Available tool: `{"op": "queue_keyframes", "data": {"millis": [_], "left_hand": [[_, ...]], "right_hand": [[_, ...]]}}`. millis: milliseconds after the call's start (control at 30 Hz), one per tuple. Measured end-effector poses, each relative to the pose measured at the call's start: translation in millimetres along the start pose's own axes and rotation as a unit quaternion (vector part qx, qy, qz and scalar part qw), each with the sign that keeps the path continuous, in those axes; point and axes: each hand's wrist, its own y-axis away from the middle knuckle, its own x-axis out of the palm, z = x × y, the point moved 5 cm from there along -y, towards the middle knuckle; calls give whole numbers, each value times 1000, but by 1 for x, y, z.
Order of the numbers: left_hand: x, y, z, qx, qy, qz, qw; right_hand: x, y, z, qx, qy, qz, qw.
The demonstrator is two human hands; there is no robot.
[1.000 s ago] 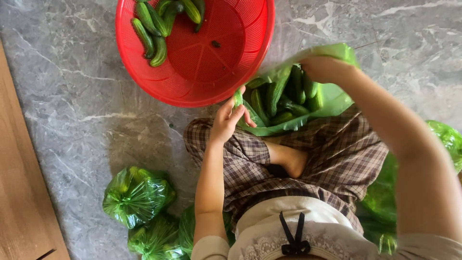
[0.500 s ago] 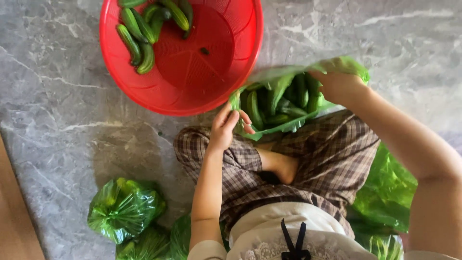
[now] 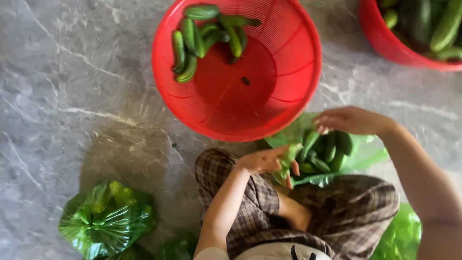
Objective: Bagging cucumbers from a red basket into green plastic bags while sitting on the floor.
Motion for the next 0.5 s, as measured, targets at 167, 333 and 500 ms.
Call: {"op": "queue_keyframes", "data": {"millis": [167, 333, 500], "left_hand": [[-1, -1, 19, 8, 0, 137, 991], [-18, 2, 46, 21, 25, 164, 986], [-22, 0, 50, 6, 73, 196, 978]], "right_hand": [[-32, -128, 92, -119, -78, -79, 987], [-31, -325, 96, -66, -48, -242, 967], [-27, -390, 134, 60, 98, -365, 924]]}}
